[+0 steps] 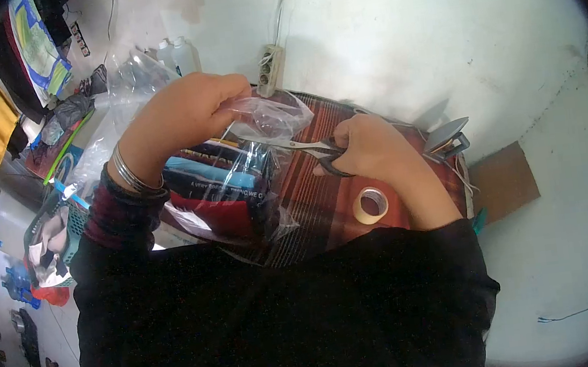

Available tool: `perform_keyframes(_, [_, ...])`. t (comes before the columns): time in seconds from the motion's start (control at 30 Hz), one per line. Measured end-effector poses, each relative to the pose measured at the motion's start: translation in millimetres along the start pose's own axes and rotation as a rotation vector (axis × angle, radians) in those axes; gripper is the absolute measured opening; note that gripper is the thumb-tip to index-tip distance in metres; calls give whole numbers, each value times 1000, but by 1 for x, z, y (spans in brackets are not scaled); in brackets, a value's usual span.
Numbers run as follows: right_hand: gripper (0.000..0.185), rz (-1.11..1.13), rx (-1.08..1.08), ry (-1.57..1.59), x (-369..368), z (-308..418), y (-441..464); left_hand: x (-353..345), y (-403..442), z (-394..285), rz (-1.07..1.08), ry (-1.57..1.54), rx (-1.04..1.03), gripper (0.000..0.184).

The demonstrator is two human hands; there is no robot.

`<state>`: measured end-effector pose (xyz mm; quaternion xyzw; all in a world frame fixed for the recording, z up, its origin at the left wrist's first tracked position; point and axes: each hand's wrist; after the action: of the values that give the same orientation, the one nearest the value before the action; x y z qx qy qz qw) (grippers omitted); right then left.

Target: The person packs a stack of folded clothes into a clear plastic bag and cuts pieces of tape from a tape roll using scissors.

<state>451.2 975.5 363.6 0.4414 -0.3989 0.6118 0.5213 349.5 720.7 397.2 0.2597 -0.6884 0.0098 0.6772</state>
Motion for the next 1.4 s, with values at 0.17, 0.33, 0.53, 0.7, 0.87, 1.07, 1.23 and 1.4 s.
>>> perform_keyframes(0.17, [45,-21,5,22,0,3,-5,-2,-7,2,35,-36,-9,17])
perform_keyframes(0.33, [48,-26,-86,41,3,10,-8,-4,-8,9,123,99,106,16])
perform_keyframes(0.53, [55,-10,12,4,5,2,-6,-13,-9,10,-17,42,-3,16])
perform_keyframes(0.7, [58,117,-17,-26,8,3,7,-16,-10,11,-9,101,4,15])
perform_keyframes(0.87, [55,138,27,40,9,6,13,-14,-11,13,-57,93,3,16])
perform_keyframes(1.07, [49,85,8,105,-8,-28,18,-12,-12,13,-11,42,52,18])
perform_keyframes(1.23, [48,108,-18,193,-5,-25,11,-15,-6,5,-41,-29,9,22])
perform_keyframes(1.4, [47,49,9,131,-5,-13,0,-18,1,11,32,89,-38,26])
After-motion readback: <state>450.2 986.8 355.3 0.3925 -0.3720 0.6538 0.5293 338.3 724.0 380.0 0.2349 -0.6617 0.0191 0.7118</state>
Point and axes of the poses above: each hand's wrist, its own y-axis towards the middle knuckle, its own x-axis out of the back of the hand, z = x × y, and after that the axes turned 10 degrees about z, right-handed
